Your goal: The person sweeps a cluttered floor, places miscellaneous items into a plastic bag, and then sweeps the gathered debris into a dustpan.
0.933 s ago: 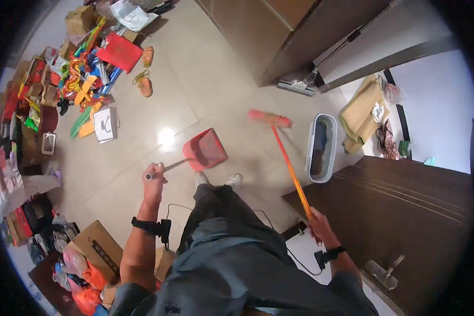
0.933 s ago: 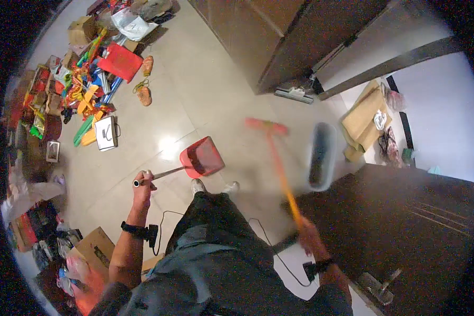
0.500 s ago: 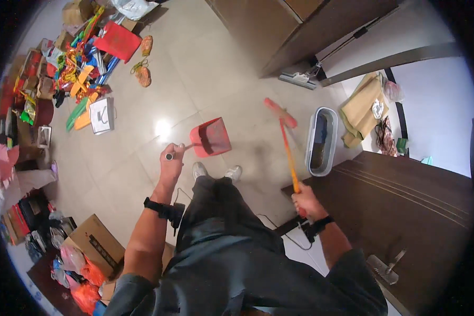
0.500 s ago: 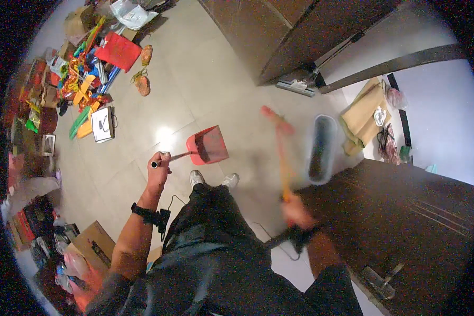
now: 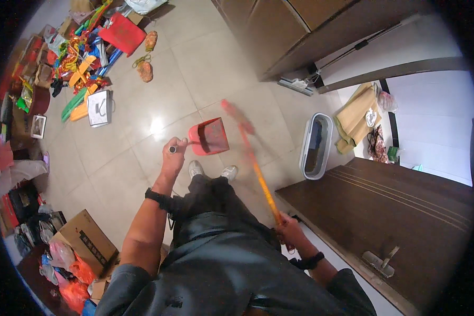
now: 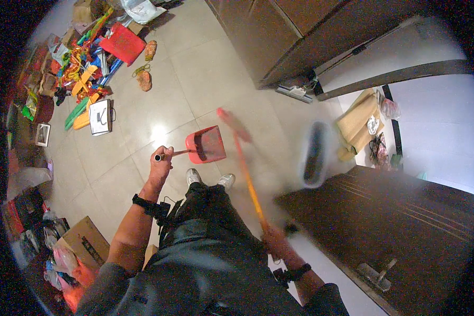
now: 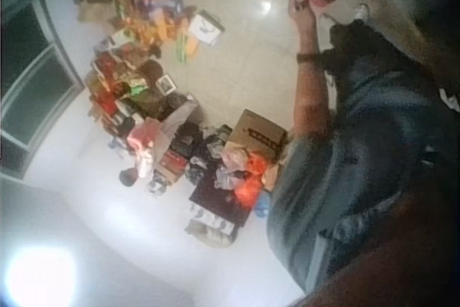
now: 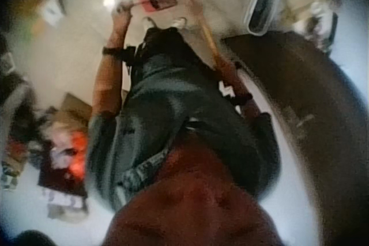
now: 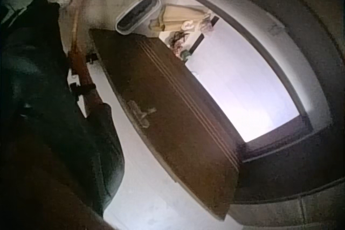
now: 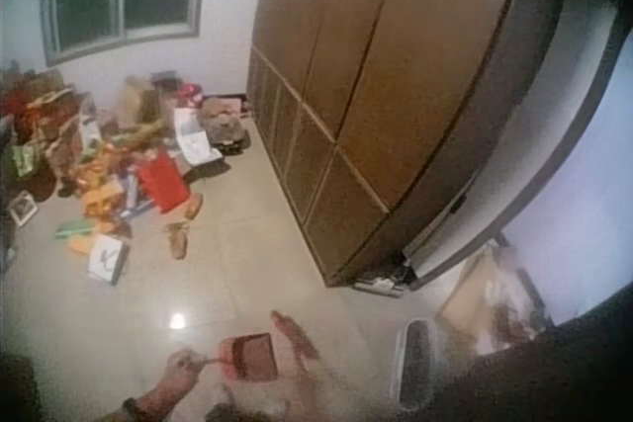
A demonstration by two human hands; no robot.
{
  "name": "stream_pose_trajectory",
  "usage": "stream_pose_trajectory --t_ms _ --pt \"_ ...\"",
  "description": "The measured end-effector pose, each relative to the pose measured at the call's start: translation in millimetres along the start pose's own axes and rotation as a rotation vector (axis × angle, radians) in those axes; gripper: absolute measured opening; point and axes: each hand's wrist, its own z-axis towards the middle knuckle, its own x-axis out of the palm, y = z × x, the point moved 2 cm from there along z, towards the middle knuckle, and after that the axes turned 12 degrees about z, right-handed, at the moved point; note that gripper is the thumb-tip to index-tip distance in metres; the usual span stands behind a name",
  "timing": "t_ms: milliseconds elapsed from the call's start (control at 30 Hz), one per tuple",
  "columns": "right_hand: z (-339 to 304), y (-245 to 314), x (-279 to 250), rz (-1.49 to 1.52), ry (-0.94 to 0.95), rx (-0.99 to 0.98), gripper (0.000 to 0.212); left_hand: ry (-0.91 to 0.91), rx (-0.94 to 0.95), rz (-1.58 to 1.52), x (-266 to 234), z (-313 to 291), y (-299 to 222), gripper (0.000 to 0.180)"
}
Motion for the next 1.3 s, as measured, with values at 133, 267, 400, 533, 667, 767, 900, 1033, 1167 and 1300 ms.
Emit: stream_pose_trajectory --t_ms 133,267,400,533,667,767,900,1033,1167,1300 --pt "15.5 12.3 -15.7 0.329 -0.083 0.372 0.047 -0.031 0.139 0.034 0.6 1.2 14.5 0.033" --pt "28.5 -5.8 15.9 0.340 -0.053 0.359 0.040 -0.031 0.163 0.087 0.4 4.6 26.7 0.031" --pt "18.0 -25.9 33.6 0.079 0.000 0.130 0.041 0.003 0.069 -0.004 1.9 -0.1 15.0 0.027" --pt "-10.6 22.2 39.1 0.267 0.065 0.251 0.045 -0.015 0.084 -0.017 -8.3 -0.6 18.5 0.027" --pt "7.6 37.0 28.6 0.163 0.022 0.159 0.041 -0.040 0.182 -0.066 -20.7 -4.9 18.3 0.032" --pt "44.6 62.5 15.1 0.313 -0.031 0.280 0.039 -0.034 -0.006 -0.031 -42.9 -16.3 13.5 0.032" --pt "104.5 51.3 -17.4 0.296 -0.015 0.266 0.033 -0.050 -0.045 -0.006 -65.6 -18.0 17.9 0.032" --pt "110.5 48.7 13.2 0.116 -0.064 0.348 0.025 -0.056 -0.034 0.004 -74.2 -18.6 29.2 0.032" --pt "70.4 51.4 61.4 -0.055 0.168 0.255 0.016 -0.090 -0.065 -0.065 -84.9 -17.4 43.1 0.033" --pt "23.7 59.6 66.3 0.205 0.184 0.217 0.040 -0.069 0.017 -0.040 -91.7 -6.0 50.5 0.033"
